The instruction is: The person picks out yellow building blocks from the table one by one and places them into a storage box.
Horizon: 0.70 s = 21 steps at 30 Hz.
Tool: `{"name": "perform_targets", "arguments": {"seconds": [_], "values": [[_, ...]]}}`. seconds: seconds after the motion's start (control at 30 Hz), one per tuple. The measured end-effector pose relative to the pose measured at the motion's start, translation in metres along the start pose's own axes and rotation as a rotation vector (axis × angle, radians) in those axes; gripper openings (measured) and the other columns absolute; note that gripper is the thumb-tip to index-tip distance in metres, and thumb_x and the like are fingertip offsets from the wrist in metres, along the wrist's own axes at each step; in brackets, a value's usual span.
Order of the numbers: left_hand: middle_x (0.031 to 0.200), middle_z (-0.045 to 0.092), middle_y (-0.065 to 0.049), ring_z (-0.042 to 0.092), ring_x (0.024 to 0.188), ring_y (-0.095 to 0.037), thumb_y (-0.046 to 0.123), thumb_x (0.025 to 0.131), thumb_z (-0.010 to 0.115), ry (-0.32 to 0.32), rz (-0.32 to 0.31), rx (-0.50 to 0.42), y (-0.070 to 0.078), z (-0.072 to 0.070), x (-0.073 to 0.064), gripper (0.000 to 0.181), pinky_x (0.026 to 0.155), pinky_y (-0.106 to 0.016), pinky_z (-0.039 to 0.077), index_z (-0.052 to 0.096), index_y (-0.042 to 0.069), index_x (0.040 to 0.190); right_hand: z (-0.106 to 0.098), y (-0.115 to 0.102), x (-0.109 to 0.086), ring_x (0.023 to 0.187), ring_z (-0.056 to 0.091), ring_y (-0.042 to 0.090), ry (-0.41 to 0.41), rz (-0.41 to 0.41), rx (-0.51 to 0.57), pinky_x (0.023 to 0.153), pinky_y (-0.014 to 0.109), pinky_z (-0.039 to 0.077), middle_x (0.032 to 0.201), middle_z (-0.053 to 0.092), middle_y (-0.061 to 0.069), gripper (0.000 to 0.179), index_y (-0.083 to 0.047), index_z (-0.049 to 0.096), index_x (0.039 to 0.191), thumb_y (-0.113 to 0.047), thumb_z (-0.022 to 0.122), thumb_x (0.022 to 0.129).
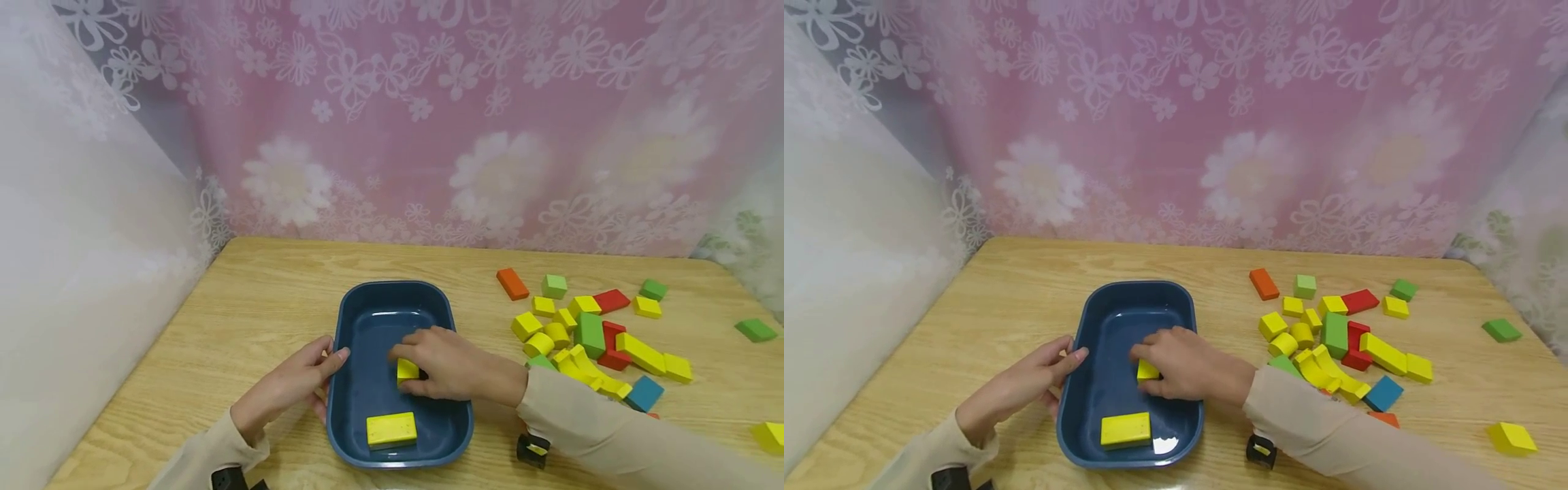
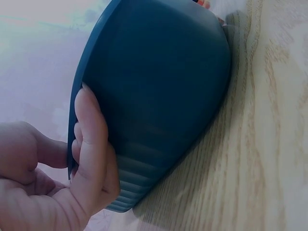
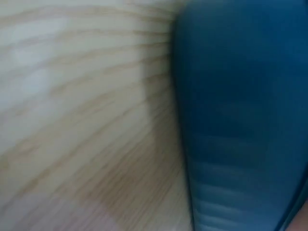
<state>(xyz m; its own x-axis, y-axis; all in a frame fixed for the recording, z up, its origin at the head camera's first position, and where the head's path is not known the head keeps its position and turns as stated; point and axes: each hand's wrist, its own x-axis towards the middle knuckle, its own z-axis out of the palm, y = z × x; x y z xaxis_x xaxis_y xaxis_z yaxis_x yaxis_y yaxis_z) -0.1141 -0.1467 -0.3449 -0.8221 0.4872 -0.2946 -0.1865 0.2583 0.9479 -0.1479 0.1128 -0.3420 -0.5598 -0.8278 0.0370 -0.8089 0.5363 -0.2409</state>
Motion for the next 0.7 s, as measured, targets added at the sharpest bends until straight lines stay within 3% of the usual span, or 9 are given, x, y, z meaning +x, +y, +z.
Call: {"name": "perform_targets", "arguments": {"seconds": [0.17,0.33,0.43,0.57,0.7], "values": [[0.069,0.062,-0.015,0.061,0.054,-0.019,0.031,0.104,0.046,0.009,-0.019,0.004,-0.004,0.000,-0.003,0.034,0.051,-0.039,0.058,0.040,-0.002,0.100,-0.005,0.008,-0.016,0.106,0.057,0.014,0.260,-0.007,0.151,0.091,0.034,0.051,0.114,0.063,-0.003,0.029,-0.012,0.065,0.117,-0.030,0.064,0.094],[0.070,0.063,-0.016,0.064,0.056,-0.021,0.032,0.104,0.046,0.011,-0.016,-0.004,-0.007,-0.002,-0.005,0.034,0.052,-0.041,0.058,0.040,-0.002,0.101,-0.020,0.031,-0.059,0.105,0.059,0.017,0.466,0.121,0.172,0.085,0.039,0.055,0.113,0.065,-0.002,0.025,-0.010,0.065,0.114,-0.012,0.070,0.090],[0.071,0.064,-0.017,0.065,0.056,-0.022,0.033,0.103,0.046,0.004,-0.019,-0.016,-0.009,-0.002,-0.007,0.035,0.052,-0.040,0.058,0.040,-0.001,0.102,-0.026,0.043,-0.098,0.096,0.061,0.015,0.503,0.214,0.132,0.076,0.036,0.056,0.111,0.066,-0.002,0.032,-0.011,0.065,0.114,-0.003,0.073,0.084],[0.070,0.064,-0.018,0.065,0.055,-0.022,0.033,0.103,0.046,-0.008,-0.019,-0.025,-0.010,-0.003,-0.008,0.035,0.051,-0.041,0.058,0.040,-0.001,0.102,-0.030,0.062,-0.158,0.087,0.062,0.017,0.512,0.319,-0.015,0.067,0.031,0.055,0.107,0.067,-0.001,0.044,-0.012,0.065,0.113,0.002,0.080,0.074],[0.072,0.064,-0.019,0.065,0.056,-0.023,0.033,0.103,0.046,-0.011,-0.009,-0.008,-0.007,-0.004,-0.006,0.036,0.052,-0.042,0.058,0.040,-0.002,0.103,-0.031,0.085,-0.217,0.089,0.062,0.034,0.430,0.495,-0.158,0.069,0.048,0.055,0.104,0.067,0.014,0.044,-0.004,0.065,0.110,0.001,0.082,0.069]]}}
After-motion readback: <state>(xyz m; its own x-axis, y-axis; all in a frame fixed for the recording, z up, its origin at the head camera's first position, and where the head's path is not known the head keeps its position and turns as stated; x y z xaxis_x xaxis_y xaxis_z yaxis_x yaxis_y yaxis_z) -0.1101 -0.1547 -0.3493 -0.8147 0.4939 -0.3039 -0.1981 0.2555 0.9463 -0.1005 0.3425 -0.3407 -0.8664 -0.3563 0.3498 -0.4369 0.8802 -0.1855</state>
